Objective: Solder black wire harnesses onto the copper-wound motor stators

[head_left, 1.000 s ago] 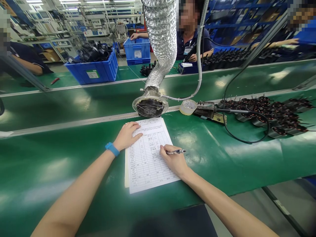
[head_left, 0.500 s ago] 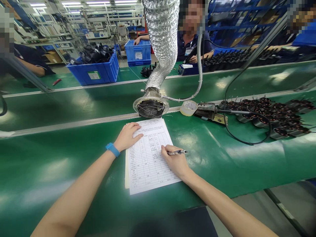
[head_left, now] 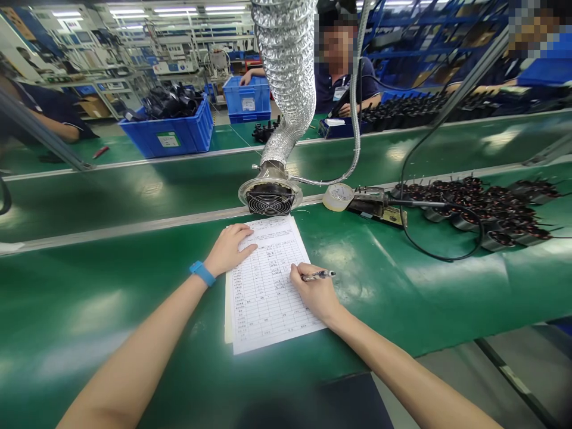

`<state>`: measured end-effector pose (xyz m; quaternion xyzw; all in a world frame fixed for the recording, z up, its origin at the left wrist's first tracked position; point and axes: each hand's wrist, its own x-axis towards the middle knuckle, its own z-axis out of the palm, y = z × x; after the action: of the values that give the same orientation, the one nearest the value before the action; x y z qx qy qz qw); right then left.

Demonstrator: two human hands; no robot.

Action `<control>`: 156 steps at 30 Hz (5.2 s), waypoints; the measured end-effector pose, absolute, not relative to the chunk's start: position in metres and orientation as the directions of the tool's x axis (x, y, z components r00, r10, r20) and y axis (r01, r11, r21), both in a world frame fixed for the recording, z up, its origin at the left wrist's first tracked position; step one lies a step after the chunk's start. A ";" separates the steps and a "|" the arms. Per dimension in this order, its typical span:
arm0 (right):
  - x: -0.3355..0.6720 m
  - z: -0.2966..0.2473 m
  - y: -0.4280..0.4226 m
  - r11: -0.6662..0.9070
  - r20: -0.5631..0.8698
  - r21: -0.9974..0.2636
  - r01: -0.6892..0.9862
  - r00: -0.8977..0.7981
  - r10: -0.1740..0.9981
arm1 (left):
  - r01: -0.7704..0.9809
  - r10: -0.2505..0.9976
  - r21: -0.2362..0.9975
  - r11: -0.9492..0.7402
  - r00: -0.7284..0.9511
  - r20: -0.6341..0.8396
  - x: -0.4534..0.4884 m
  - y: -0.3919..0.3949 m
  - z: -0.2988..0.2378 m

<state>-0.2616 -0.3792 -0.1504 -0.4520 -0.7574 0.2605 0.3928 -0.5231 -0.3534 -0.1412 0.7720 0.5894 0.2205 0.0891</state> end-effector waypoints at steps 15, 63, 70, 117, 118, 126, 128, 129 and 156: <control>-0.260 -0.148 -0.382 0.455 0.369 -0.760 0.463 -0.269 0.890 | 0.869 0.950 0.403 -0.288 0.206 0.236 -0.523 -0.354 -0.140; -0.260 -0.152 -0.382 0.461 0.344 -0.767 0.446 -0.321 0.882 | 0.869 0.945 0.394 -0.299 0.211 0.251 -0.523 -0.353 -0.141; -0.260 -0.152 -0.381 0.471 0.348 -0.753 0.460 -0.328 0.878 | 0.871 0.943 0.388 -0.303 0.215 0.253 -0.523 -0.353 -0.142; -0.236 -0.152 -0.346 0.520 0.537 -0.777 0.355 -0.055 0.841 | 0.896 0.860 0.435 -0.086 -0.153 0.486 -0.539 -0.350 -0.159; -0.237 -0.152 -0.347 0.535 0.552 -0.767 0.353 -0.062 0.832 | 0.902 0.867 0.425 -0.082 -0.146 0.476 -0.538 -0.351 -0.159; -0.236 -0.142 -0.360 0.612 0.603 -0.738 0.283 -0.131 0.787 | 0.942 0.918 0.335 -0.033 -0.104 0.383 -0.529 -0.371 -0.148; -0.239 -0.145 -0.361 0.631 0.615 -0.717 0.298 -0.158 0.773 | 0.952 0.928 0.306 -0.006 -0.108 0.356 -0.536 -0.381 -0.147; -0.240 -0.148 -0.361 0.649 0.632 -0.691 0.319 -0.170 0.756 | 0.958 0.936 0.286 0.007 -0.107 0.335 -0.543 -0.387 -0.148; -0.256 -0.147 -0.373 0.943 0.788 0.009 0.334 -0.583 0.199 | 0.697 0.977 0.689 -0.200 0.087 0.195 -0.412 -0.422 -0.119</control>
<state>-0.2556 -0.3728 -0.1465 -0.1503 -0.8862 -0.0780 0.4313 -0.4116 -0.4216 -0.1189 0.7045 0.5940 0.3216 0.2176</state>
